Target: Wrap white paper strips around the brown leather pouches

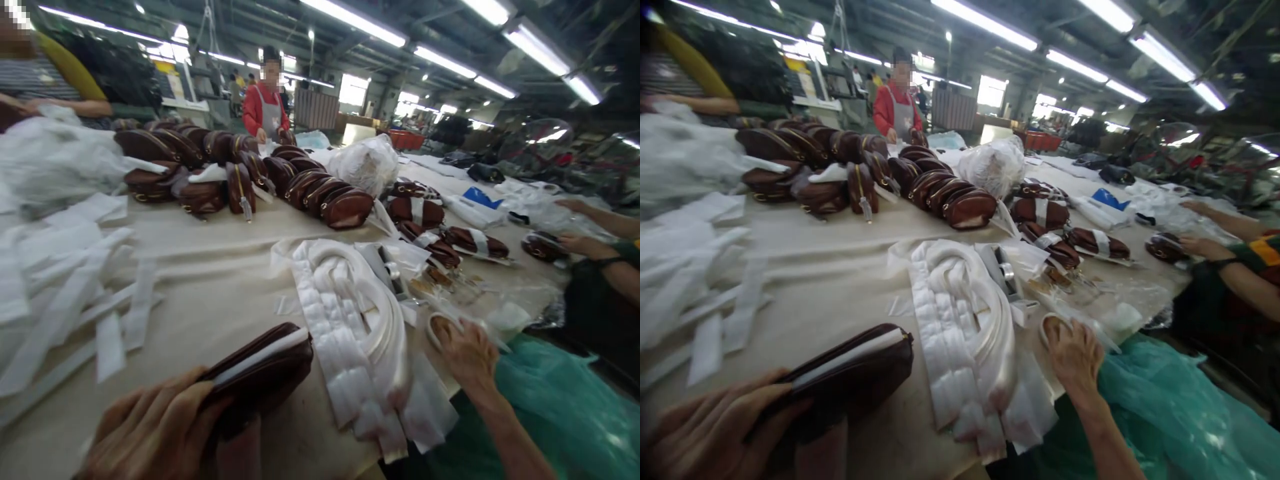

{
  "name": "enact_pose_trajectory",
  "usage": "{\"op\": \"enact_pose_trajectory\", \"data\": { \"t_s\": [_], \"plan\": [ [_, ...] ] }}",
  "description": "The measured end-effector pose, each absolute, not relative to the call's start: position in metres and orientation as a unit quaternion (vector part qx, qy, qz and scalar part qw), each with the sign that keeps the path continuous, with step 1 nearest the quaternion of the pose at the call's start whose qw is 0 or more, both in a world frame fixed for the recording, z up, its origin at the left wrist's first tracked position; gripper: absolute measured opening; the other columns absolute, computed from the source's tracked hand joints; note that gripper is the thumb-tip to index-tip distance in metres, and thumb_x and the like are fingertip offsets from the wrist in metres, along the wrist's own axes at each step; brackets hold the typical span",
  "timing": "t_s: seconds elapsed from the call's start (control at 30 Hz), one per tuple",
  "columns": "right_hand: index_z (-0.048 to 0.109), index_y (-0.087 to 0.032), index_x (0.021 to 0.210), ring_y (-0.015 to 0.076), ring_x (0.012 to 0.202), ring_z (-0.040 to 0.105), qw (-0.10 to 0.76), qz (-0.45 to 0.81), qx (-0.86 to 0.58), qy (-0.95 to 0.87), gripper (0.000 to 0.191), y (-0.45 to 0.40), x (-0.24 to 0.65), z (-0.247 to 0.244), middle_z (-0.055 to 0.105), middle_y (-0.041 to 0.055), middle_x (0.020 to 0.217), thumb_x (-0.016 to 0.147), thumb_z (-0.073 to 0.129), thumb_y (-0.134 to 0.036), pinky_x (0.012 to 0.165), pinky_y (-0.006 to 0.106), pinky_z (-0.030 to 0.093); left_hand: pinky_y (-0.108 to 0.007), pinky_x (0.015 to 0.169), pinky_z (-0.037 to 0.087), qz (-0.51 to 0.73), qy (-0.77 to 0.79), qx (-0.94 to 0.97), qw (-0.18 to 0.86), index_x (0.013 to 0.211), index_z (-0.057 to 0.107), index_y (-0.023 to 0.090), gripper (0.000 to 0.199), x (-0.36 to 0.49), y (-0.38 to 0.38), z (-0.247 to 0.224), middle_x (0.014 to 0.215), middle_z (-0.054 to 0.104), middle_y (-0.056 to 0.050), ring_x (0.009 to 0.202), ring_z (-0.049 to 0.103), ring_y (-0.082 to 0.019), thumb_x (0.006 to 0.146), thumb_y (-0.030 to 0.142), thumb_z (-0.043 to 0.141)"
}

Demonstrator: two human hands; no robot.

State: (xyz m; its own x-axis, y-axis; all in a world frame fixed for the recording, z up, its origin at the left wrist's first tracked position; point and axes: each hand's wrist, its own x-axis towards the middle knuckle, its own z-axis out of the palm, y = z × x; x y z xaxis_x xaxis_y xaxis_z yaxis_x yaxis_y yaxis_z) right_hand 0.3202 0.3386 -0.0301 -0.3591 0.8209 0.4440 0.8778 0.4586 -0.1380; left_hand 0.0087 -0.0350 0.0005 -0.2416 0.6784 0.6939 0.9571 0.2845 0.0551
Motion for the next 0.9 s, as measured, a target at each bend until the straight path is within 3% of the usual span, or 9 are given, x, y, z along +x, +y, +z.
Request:
{"op": "enact_pose_trajectory", "data": {
  "t_s": [0.07,0.2,0.3,0.4,0.5,0.67,0.77,0.9],
  "plan": [
    [0.067,-0.014,0.074,0.0409,0.102,0.055,0.201,-0.09,-0.519,-0.826,0.048,0.353,0.329,-0.037,0.062,0.0244,0.099,0.089,0.033,-0.045,0.083,0.06,0.042,-0.033,0.075,0.041,-0.199,-0.766,-0.533,0.3,0.092,0.06,0.017,0.019,0.022,-0.028,0.026,0.087,0.067,-0.004,0.077,0.063,-0.02,0.094,0.032,0.048],
    [0.066,-0.017,0.077,0.0301,0.088,0.059,0.354,-0.125,-0.372,-0.849,0.051,0.347,0.29,-0.017,0.065,0.0165,0.092,0.092,0.031,-0.051,0.079,0.047,0.045,-0.032,0.077,0.039,-0.177,-0.785,-0.515,0.295,0.106,0.055,0.011,0.023,0.037,-0.014,0.049,0.088,0.066,-0.006,0.078,0.062,-0.018,0.098,0.026,0.04],
    [0.058,-0.02,0.066,0.0193,0.069,0.057,0.413,-0.012,-0.216,-0.885,0.038,0.316,0.216,0.001,0.062,0.006,0.07,0.088,0.049,-0.05,0.07,0.033,0.045,-0.032,0.078,0.038,-0.176,-0.786,-0.515,0.293,0.106,0.056,0.011,0.022,0.041,-0.012,0.051,0.09,0.065,-0.005,0.079,0.06,-0.018,0.098,0.022,0.039],
    [0.051,-0.021,0.063,0.0165,0.066,0.055,0.323,0.059,-0.166,-0.93,0.034,0.289,0.126,-0.001,0.057,0.0028,0.065,0.089,0.054,-0.043,0.066,0.028,0.043,-0.031,0.077,0.037,-0.196,-0.787,-0.509,0.289,0.105,0.056,0.011,0.024,0.043,-0.013,0.051,0.087,0.065,-0.005,0.077,0.059,-0.016,0.099,0.023,0.037],
    [0.057,-0.019,0.083,0.0213,0.083,0.057,0.248,0.054,-0.151,-0.955,0.016,0.282,0.048,-0.014,0.063,0.0074,0.085,0.085,0.062,-0.034,0.073,0.03,0.042,-0.029,0.078,0.036,-0.216,-0.789,-0.502,0.281,0.107,0.056,0.011,0.026,0.044,-0.015,0.049,0.088,0.065,-0.004,0.078,0.058,-0.016,0.099,0.025,0.035],
    [0.061,-0.018,0.091,0.0262,0.092,0.053,0.21,0.048,-0.125,-0.968,0.023,0.285,-0.017,-0.024,0.061,0.0112,0.096,0.072,0.074,-0.02,0.077,0.035,0.037,-0.031,0.083,0.035,-0.232,-0.797,-0.493,0.259,0.112,0.055,0.012,0.026,0.046,-0.019,0.043,0.096,0.065,-0.005,0.085,0.058,-0.016,0.099,0.023,0.036],
    [0.065,-0.021,0.084,0.0235,0.094,0.051,0.186,0.062,-0.068,-0.978,0.021,0.284,-0.029,-0.021,0.061,0.0079,0.098,0.068,0.074,-0.011,0.079,0.034,0.034,-0.031,0.082,0.036,-0.233,-0.798,-0.491,0.262,0.109,0.056,0.013,0.027,0.046,-0.018,0.043,0.095,0.065,-0.005,0.082,0.058,-0.017,0.099,0.023,0.034],
    [0.062,-0.018,0.066,0.02,0.083,0.051,0.183,0.104,-0.044,-0.977,0.012,0.283,-0.031,-0.014,0.06,0.0063,0.082,0.076,0.067,-0.018,0.074,0.031,0.034,-0.032,0.079,0.038,-0.245,-0.791,-0.492,0.27,0.109,0.055,0.011,0.028,0.044,-0.016,0.043,0.092,0.066,-0.005,0.078,0.059,-0.017,0.098,0.023,0.032]
  ]
}}
